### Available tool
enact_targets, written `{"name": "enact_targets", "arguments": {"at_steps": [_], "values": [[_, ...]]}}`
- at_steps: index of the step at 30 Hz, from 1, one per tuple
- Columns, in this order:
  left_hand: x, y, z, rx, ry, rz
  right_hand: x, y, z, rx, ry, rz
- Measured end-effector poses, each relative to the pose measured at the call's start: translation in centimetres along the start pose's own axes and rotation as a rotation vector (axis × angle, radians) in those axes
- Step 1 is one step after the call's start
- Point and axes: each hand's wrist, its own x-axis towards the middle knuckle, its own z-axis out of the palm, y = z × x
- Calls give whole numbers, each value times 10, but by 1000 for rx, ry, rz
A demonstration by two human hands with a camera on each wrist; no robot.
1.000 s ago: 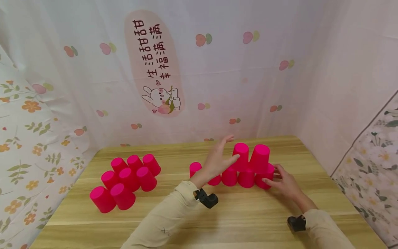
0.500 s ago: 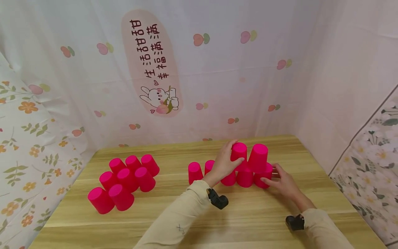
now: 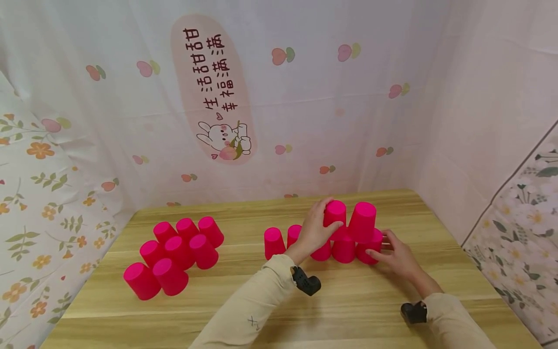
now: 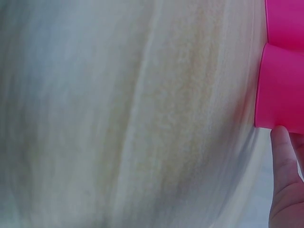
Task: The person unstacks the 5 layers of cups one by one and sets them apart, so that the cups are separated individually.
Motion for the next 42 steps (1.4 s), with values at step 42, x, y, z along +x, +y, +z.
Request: {"name": "enact_targets", "arguments": {"at_steps": [42], "values": [[-88, -88, -132, -230, 276, -51, 0, -7, 0, -4, -14, 8]]}}
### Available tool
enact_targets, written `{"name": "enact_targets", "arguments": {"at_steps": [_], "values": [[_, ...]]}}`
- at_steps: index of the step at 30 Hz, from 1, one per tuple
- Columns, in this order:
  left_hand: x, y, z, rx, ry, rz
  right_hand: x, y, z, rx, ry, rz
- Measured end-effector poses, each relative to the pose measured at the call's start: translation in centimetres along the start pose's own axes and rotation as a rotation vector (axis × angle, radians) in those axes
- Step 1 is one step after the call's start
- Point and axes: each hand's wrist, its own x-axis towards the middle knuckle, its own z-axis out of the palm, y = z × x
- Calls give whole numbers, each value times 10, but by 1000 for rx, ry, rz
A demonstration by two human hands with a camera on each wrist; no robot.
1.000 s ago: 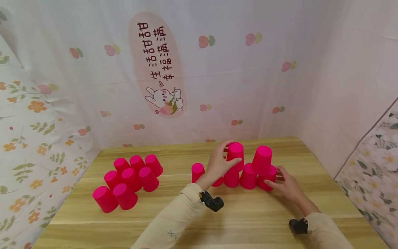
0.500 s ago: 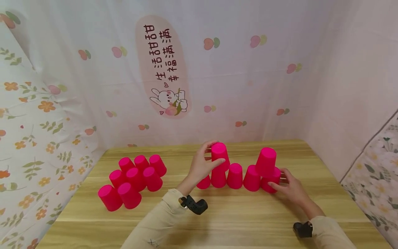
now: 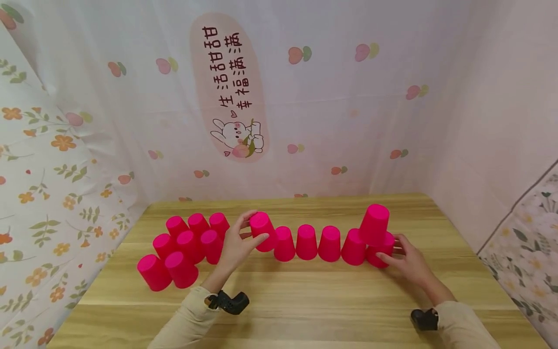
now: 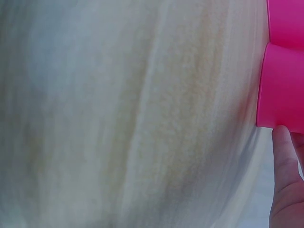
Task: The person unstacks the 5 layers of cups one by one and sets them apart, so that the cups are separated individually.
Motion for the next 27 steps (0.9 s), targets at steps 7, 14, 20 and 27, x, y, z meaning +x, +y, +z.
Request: {"name": "enact_targets", "arguments": {"at_steps": [7, 14, 20, 27], "values": [[-26, -25, -29, 97, 16, 2, 1, 0, -1, 10, -19, 20], [-54, -44, -65, 200, 50, -55, 0, 3, 0, 1, 0, 17], [-66, -56, -90, 218, 100, -78, 0, 3, 0, -13, 7, 18], [-72, -61, -102, 296, 94, -136, 1, 2, 0, -13, 1, 19]]}}
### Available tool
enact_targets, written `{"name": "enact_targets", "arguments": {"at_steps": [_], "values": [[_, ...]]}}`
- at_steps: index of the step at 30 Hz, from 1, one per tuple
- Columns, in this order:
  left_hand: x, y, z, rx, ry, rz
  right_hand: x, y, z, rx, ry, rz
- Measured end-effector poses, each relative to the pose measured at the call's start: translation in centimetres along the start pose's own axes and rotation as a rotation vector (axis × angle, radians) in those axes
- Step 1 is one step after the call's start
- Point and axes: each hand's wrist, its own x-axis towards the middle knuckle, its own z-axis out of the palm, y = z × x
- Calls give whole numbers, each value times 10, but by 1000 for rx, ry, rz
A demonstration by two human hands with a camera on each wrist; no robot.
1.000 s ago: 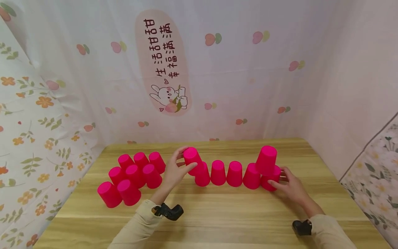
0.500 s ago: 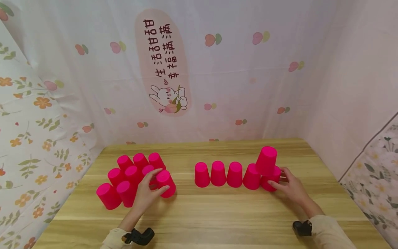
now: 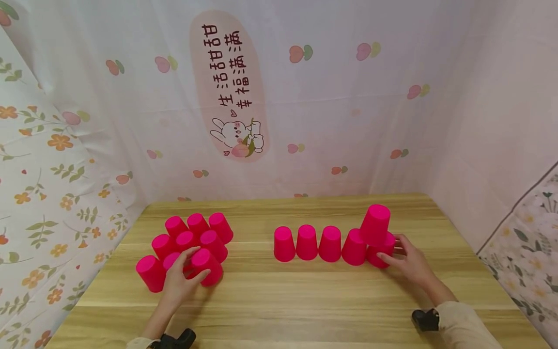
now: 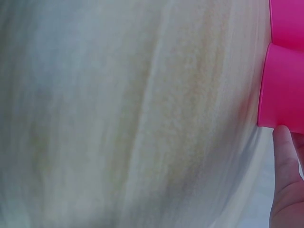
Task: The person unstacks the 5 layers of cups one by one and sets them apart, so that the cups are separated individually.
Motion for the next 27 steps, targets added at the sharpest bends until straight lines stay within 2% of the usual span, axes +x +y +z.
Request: {"name": "enact_targets", "arguments": {"at_steps": [7, 12, 18, 27], "values": [[-2, -2, 2, 58, -15, 3, 0, 0, 0, 3, 1, -6], [-4, -6, 6, 102, -15, -29, -1, -3, -1, 6, -3, 0], [-5, -6, 8, 117, -1, -19, -1, -2, -1, 9, -4, -3], [-6, -3, 8, 124, -19, -69, -1, -1, -1, 16, -20, 0]]}}
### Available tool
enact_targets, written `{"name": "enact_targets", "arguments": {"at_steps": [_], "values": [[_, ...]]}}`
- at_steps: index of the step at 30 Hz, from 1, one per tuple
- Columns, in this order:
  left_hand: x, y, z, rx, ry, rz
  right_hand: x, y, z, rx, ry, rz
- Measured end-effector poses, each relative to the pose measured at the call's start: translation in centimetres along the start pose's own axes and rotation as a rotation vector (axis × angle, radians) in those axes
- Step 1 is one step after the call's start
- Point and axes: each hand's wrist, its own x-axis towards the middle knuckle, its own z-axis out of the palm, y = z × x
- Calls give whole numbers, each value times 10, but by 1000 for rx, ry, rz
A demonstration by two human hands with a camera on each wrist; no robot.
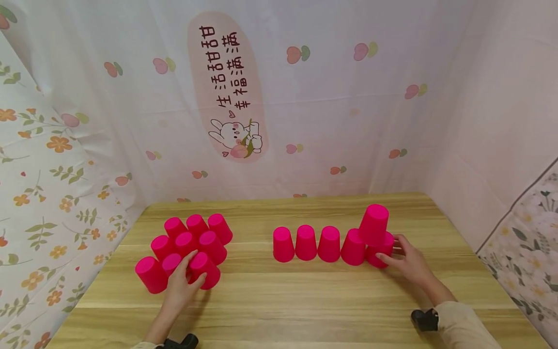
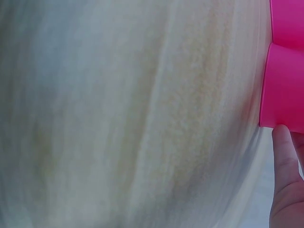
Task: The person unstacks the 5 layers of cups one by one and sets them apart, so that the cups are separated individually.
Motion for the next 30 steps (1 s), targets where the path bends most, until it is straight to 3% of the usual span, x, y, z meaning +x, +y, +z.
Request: {"name": "enact_targets", "arguments": {"at_steps": [12, 19, 24, 27, 30], "values": [[-2, 1, -1, -34, 26, -11, 0, 2, 0, 2, -2, 10], [0, 9, -7, -40, 104, 121, 0, 2, 0, 4, -4, 9], [9, 21, -12, -55, 147, 225, 0, 2, 0, 4, 2, 1], [17, 31, -14, -95, 126, 245, 0, 1, 0, 3, 0, 4], [22, 50, -14, -191, 58, 230, 0, 1, 0, 3, -7, 9]]}}
